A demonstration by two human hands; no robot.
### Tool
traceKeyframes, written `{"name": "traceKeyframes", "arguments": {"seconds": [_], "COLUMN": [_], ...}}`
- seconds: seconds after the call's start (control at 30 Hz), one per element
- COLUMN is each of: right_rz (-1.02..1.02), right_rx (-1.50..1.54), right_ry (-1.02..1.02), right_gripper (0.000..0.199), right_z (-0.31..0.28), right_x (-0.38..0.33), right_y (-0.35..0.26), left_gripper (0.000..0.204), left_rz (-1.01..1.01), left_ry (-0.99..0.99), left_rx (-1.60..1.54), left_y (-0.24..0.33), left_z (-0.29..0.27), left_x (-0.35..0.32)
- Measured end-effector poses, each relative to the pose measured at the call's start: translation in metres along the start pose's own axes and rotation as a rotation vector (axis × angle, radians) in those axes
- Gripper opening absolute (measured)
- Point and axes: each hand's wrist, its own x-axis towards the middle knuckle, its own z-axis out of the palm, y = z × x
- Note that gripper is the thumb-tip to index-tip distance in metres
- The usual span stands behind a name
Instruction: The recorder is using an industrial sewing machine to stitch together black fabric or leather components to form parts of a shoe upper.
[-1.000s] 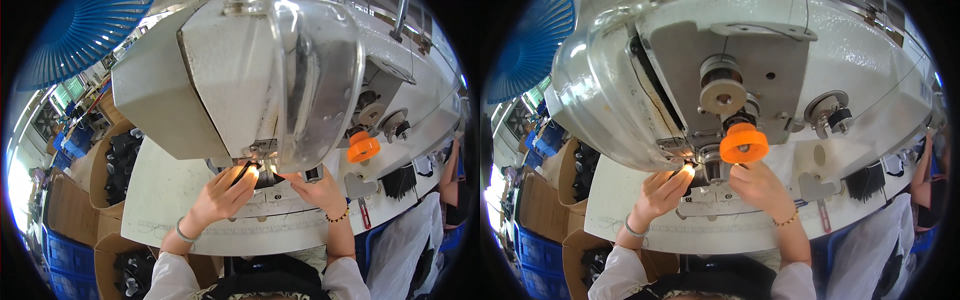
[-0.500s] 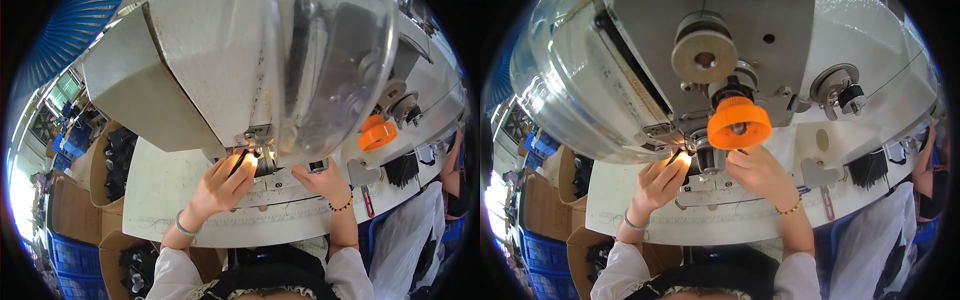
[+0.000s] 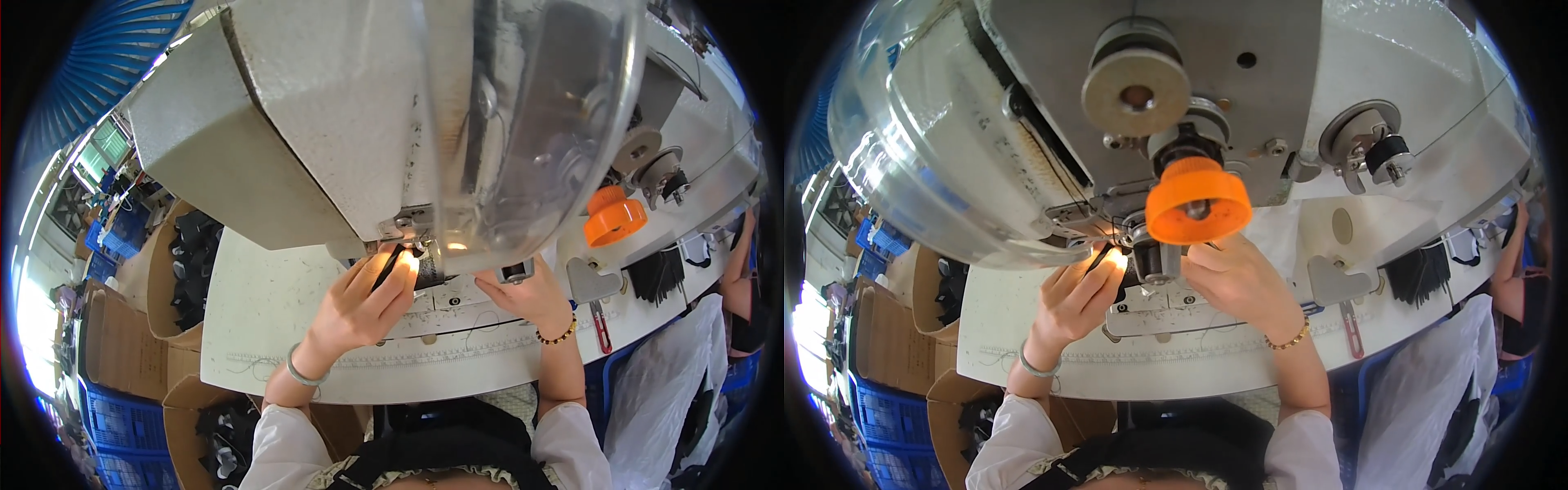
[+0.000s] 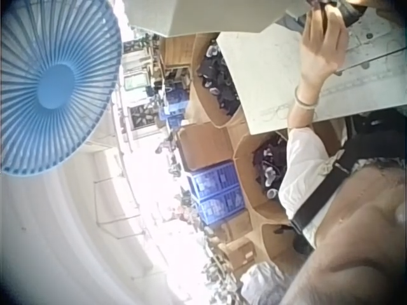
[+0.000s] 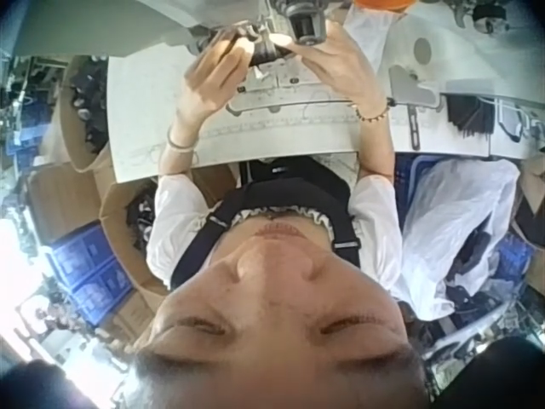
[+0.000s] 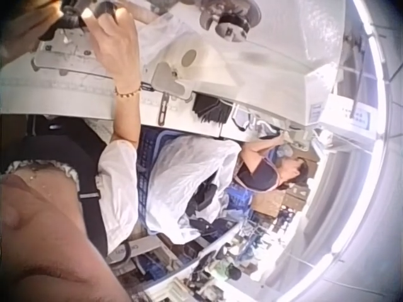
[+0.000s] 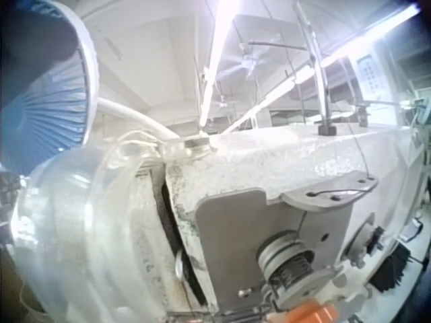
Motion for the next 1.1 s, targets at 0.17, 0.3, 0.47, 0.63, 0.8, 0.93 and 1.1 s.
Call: {"name": "traceKeyframes", "arguments": {"seconds": [0.17, 0.3, 0.47, 0.63, 0.8, 0.93, 1.1], "right_rz": [0.046, 0.088, 0.009, 0.055, 0.089, 0.131, 0.149], "right_rx": [0.036, 0.085, 0.098, 0.237, 0.306, 0.355, 0.367], "right_ry": [-0.008, 0.003, 0.073, 0.237, 0.23, 0.221, 0.258], "right_gripper": [0.025, 0.024, 0.027, 0.021, 0.021, 0.02, 0.019], "right_z": [0.002, 0.006, 0.003, 0.001, 0.003, 0.008, 0.01], "right_x": [0.002, 0.001, 0.005, 0.015, 0.016, 0.014, 0.011], "right_y": [0.001, 0.003, 0.005, -0.002, 0.0, 0.0, 0.001], "left_gripper": [0.024, 0.026, 0.025, 0.026, 0.027, 0.032, 0.036], "left_rz": [-0.087, -0.117, -0.14, -0.17, -0.186, -0.217, -0.239], "left_ry": [-0.006, -0.038, 0.002, 0.155, 0.182, 0.161, 0.183], "left_rx": [-0.055, -0.061, -0.061, -0.096, -0.092, -0.098, -0.102], "left_y": [-0.001, -0.002, 0.0, 0.001, 0.0, -0.004, -0.005], "left_z": [0.001, 0.003, 0.008, 0.018, 0.021, 0.024, 0.027], "left_x": [-0.004, -0.007, -0.01, -0.011, -0.01, -0.014, -0.015]}}
